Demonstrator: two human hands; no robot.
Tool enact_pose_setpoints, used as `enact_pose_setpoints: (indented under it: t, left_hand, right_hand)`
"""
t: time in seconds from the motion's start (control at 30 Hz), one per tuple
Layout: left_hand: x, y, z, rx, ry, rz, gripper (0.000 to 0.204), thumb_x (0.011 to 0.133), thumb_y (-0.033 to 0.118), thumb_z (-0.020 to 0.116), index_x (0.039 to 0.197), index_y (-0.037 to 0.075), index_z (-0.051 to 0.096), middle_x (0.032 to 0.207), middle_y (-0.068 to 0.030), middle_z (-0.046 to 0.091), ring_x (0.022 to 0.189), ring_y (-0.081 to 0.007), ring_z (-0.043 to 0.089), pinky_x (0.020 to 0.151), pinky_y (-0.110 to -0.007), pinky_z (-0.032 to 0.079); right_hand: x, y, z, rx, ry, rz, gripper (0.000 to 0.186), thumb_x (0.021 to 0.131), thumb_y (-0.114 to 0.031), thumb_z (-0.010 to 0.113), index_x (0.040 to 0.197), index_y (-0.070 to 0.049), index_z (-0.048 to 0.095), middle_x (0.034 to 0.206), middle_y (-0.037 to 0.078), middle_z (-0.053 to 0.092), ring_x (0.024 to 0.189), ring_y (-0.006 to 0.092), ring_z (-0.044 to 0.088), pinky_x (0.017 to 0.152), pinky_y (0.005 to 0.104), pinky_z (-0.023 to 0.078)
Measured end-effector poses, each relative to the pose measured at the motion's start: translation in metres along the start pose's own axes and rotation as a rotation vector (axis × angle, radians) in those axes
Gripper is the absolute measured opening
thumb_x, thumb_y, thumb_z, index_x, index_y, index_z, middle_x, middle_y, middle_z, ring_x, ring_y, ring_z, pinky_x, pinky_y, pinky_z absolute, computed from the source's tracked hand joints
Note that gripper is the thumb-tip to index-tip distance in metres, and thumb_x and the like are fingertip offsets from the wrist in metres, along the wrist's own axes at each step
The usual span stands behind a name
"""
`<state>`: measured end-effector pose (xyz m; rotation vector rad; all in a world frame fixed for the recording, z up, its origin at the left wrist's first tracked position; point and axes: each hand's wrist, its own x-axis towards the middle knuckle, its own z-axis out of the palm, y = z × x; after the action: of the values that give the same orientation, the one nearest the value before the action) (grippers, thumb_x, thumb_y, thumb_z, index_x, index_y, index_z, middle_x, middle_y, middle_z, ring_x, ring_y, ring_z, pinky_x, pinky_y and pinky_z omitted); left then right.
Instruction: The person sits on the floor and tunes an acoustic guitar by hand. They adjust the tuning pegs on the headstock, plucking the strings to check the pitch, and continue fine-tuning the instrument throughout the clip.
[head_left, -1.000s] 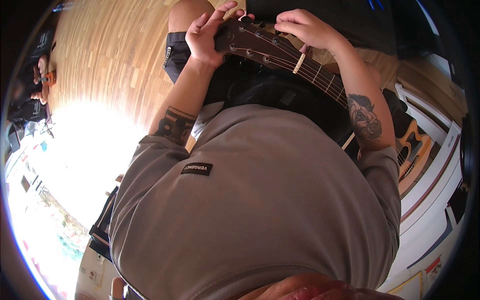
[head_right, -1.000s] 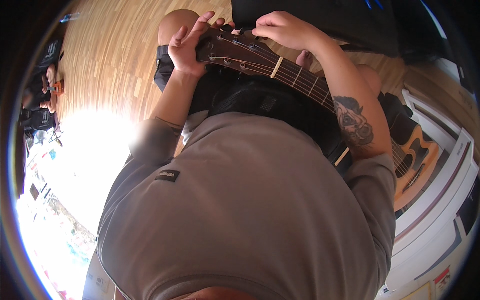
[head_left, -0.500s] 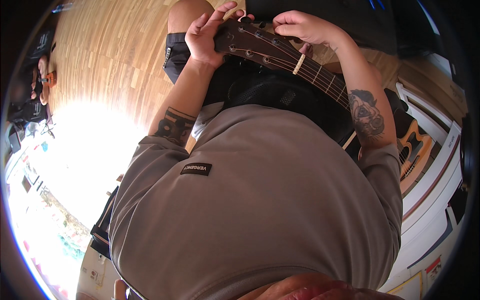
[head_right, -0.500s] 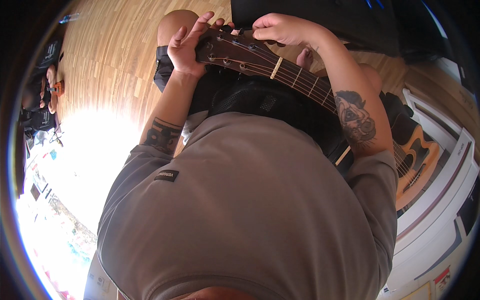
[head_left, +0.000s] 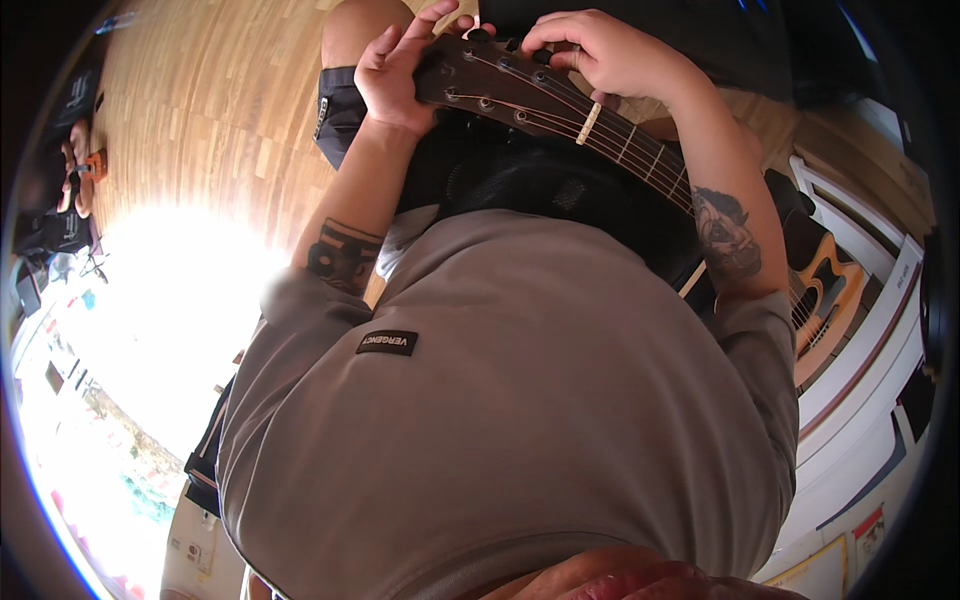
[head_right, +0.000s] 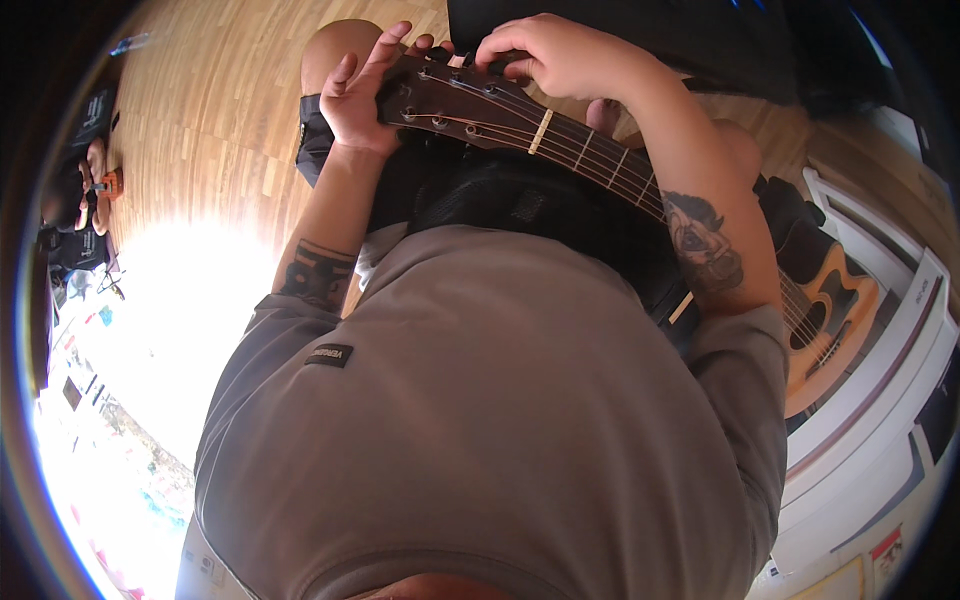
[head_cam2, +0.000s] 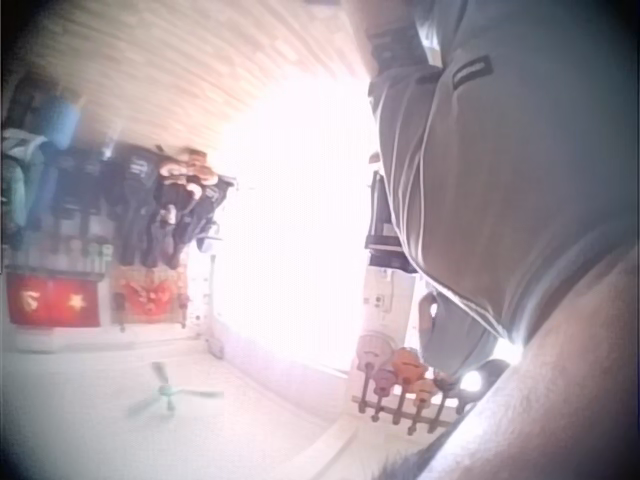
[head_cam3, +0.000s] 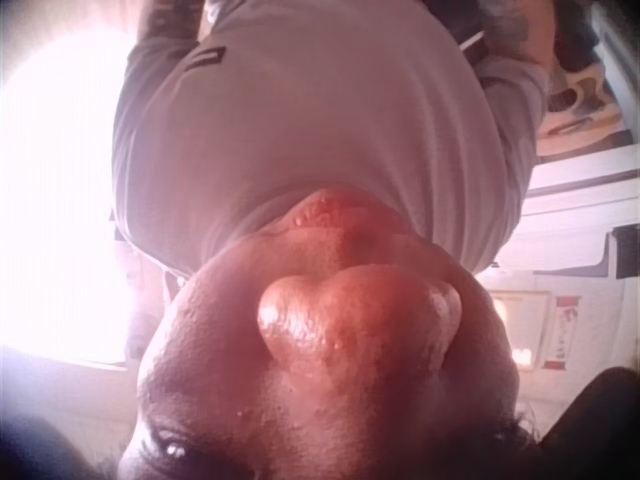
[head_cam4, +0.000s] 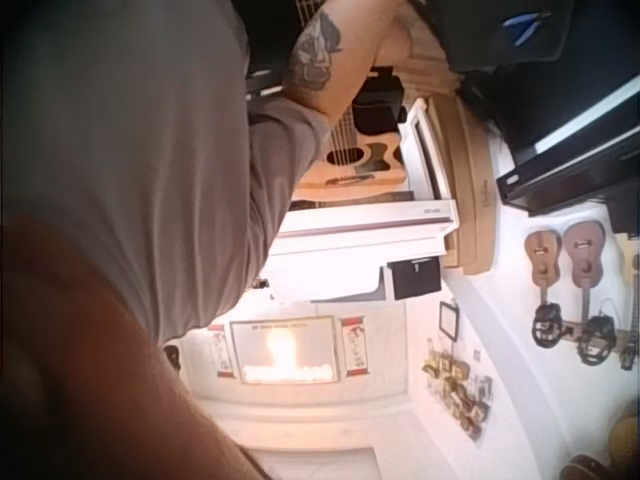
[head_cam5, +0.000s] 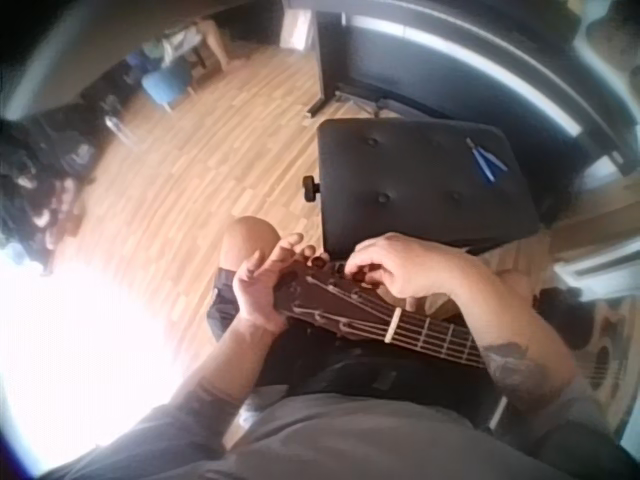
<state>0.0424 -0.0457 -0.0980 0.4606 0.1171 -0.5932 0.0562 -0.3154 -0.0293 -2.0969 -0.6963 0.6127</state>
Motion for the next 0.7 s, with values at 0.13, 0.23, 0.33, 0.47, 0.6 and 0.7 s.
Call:
enact_pose_setpoints:
  t: [0.13, 0.23, 0.33, 0.47, 0.6, 0.7]
  left_hand:
    - [0.000, 0.003, -0.004, 0.014, 0.016, 0.008, 0.072, 0.091, 0.056, 0.054, 0.143, 0.006, 0.051, 0.137, -0.0195, 0.051, 0.138, -0.0466, 0.044, 0.114, -0.059, 0.039]
    - [-0.004, 0.001, 0.014, 0.065, 0.049, 0.011, 0.072, 0.091, 0.056, 0.053, 0.144, 0.006, 0.050, 0.138, -0.0195, 0.051, 0.139, -0.0466, 0.043, 0.115, -0.058, 0.038]
    - [-0.004, 0.003, 0.010, -0.039, -0.040, -0.012, 0.069, 0.096, 0.053, 0.040, 0.144, 0.005, 0.049, 0.134, -0.0189, 0.051, 0.137, -0.0454, 0.045, 0.112, -0.057, 0.041]
    - [-0.002, 0.001, 0.008, -0.025, -0.053, 0.008, 0.069, 0.095, 0.055, 0.045, 0.142, 0.005, 0.051, 0.133, -0.0171, 0.051, 0.136, -0.0439, 0.046, 0.113, -0.056, 0.042]
    - [-0.002, -0.001, 0.007, -0.017, -0.056, 0.023, 0.069, 0.095, 0.056, 0.047, 0.142, 0.006, 0.051, 0.131, -0.0168, 0.052, 0.136, -0.0433, 0.046, 0.113, -0.056, 0.042]
    - [0.000, -0.003, 0.008, -0.011, -0.050, 0.024, 0.069, 0.095, 0.056, 0.048, 0.142, 0.006, 0.051, 0.130, -0.0165, 0.052, 0.136, -0.0433, 0.046, 0.112, -0.057, 0.042]
  right_hand:
    - [0.005, -0.012, -0.001, -0.180, 0.000, -0.035, 0.029, 0.083, 0.019, 0.057, 0.103, -0.001, 0.064, 0.112, 0.007, 0.064, 0.102, 0.0267, 0.070, 0.085, 0.0379, 0.058]
    - [0.000, -0.033, 0.001, -0.334, 0.023, 0.054, 0.022, 0.081, 0.013, 0.061, 0.095, -0.004, 0.059, 0.106, 0.005, 0.062, 0.095, 0.0269, 0.069, 0.076, 0.0415, 0.055]
    - [-0.001, -0.026, -0.002, -0.409, 0.113, -0.112, 0.021, 0.078, 0.008, 0.063, 0.093, -0.007, 0.063, 0.098, 0.003, 0.061, 0.088, 0.0269, 0.068, 0.073, 0.0403, 0.054]
    - [-0.004, -0.019, -0.005, -0.396, 0.143, -0.158, 0.021, 0.077, 0.005, 0.068, 0.093, -0.008, 0.071, 0.095, 0.002, 0.065, 0.087, 0.0245, 0.068, 0.072, 0.0373, 0.054]
    - [-0.008, -0.013, -0.004, -0.288, 0.167, -0.208, 0.015, 0.085, 0.003, 0.067, 0.098, -0.004, 0.071, 0.097, 0.001, 0.065, 0.069, 0.0213, 0.069, 0.060, 0.0362, 0.055]
    - [-0.004, -0.002, -0.003, -0.187, 0.116, -0.139, 0.018, 0.089, -0.002, 0.066, 0.106, -0.002, 0.072, 0.098, 0.004, 0.068, 0.074, 0.0195, 0.071, 0.058, 0.0378, 0.058]
